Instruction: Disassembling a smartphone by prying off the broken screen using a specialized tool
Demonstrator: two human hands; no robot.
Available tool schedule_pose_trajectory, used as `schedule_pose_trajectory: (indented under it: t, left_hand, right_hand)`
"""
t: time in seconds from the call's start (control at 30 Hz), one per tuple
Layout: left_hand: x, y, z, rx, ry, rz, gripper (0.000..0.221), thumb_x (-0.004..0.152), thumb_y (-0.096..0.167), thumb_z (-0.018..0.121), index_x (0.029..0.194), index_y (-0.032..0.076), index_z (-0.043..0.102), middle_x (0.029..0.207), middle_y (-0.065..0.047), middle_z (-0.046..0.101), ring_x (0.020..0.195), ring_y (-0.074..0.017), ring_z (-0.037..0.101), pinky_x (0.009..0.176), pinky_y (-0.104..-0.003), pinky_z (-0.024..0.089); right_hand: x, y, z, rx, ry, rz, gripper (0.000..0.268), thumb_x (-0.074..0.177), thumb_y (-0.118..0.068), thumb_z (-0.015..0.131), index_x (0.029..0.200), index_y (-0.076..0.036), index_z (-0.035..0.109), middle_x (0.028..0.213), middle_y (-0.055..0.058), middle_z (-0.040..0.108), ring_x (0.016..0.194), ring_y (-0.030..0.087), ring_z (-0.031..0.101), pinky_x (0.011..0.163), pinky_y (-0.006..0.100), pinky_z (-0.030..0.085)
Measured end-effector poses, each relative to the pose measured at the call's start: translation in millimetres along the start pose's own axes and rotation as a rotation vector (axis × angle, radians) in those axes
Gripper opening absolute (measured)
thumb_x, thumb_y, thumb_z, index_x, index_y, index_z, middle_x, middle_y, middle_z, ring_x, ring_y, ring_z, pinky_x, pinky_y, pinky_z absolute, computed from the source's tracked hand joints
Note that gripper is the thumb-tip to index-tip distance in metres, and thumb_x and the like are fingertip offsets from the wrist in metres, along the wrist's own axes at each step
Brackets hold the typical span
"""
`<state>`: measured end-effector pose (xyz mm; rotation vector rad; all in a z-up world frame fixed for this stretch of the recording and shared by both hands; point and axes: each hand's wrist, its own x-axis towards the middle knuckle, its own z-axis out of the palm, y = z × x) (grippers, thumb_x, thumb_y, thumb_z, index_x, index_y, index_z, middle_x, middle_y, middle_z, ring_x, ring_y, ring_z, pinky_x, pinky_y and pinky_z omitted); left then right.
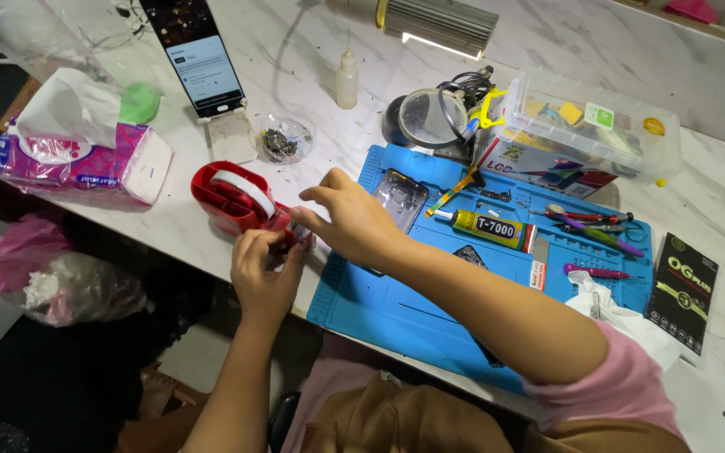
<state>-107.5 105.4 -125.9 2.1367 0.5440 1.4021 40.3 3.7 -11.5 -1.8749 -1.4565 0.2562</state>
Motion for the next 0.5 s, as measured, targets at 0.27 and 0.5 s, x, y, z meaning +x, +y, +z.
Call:
schedule_pose_trajectory:
  t: [0.27, 0.5]
  left_hand:
    - [-10, -17, 11, 0.075, 0.05, 0.057, 0.024, 0.086, 0.026, 0.086, 0.092, 0.012, 0.067, 0.081, 0.0, 0.059, 0.076, -0.0265, 0.06, 0.074, -0.039, 0.048]
    - [-7, -11, 7, 0.112, 0.047, 0.101, 0.027, 0.089, 0.029, 0.084, 0.088, 0.01, 0.066, 0.073, -0.002, 0.055, 0.075, -0.0304, 0.062, 0.077, -0.04, 0.047]
  right_hand:
    - [32, 22, 43, 0.134, -0.054, 0.193, 0.031, 0.089, -0.043, 0.069, 0.083, -0.014, 0.079, 0.094, 0.011, 0.063, 0.086, 0.04, 0.069, 0.077, 0.046, 0.055]
    - [-9, 41, 33, 0.364, 0.009, 0.156, 0.02, 0.09, -0.036, 0.075, 0.08, -0.019, 0.078, 0.093, 0.0, 0.057, 0.09, 0.019, 0.067, 0.081, 0.033, 0.053]
